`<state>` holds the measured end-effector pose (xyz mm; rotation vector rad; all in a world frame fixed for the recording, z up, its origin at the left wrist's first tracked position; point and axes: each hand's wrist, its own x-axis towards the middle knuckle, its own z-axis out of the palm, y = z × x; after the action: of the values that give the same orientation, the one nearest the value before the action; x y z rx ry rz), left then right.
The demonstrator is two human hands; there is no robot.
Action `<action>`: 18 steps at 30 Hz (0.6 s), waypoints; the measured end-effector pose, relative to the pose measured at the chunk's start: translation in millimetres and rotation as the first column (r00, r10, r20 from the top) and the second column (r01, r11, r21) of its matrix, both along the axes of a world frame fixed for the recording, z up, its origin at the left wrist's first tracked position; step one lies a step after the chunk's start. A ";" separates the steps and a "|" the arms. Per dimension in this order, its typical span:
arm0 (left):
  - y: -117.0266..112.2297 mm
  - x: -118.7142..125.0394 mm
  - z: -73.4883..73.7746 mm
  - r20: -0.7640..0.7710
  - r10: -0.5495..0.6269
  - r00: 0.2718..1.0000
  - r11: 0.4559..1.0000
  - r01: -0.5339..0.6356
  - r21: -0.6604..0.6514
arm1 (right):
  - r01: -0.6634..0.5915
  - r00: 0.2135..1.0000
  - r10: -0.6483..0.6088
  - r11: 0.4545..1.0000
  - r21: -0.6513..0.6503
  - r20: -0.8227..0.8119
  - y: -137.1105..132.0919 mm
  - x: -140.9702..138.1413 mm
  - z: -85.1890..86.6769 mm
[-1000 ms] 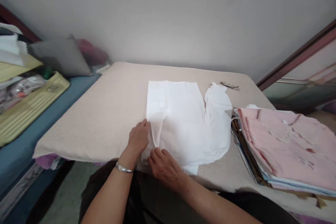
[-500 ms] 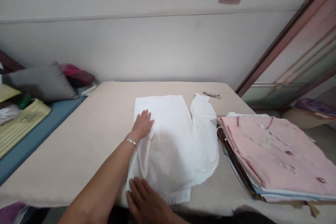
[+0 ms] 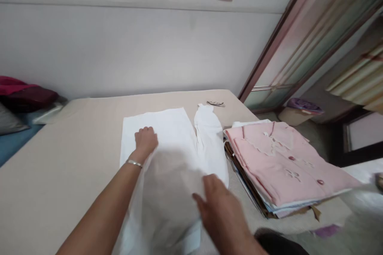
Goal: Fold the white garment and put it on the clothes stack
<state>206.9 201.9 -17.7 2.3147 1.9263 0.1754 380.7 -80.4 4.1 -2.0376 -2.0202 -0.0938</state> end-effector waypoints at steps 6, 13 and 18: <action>27.6 143.4 7.7 0.188 -0.003 0.982 0.993 0.026 -0.117 | 0.372 0.796 -0.531 0.808 -0.457 -0.291 -5.4 78.0 -18.6; 25.4 213.3 -23.0 0.199 0.063 0.978 0.986 -0.030 -0.166 | 0.212 0.450 -0.481 0.876 -0.433 -0.753 8.7 63.7 -38.7; 41.8 200.0 -28.7 0.271 0.013 0.963 0.989 0.028 -0.146 | 0.311 0.648 -0.440 0.898 -0.312 -0.622 8.2 38.9 -33.7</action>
<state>406.9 243.7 -46.4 2.0792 1.7341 0.3185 419.5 -72.2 -29.5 -2.1267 -1.1565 0.6904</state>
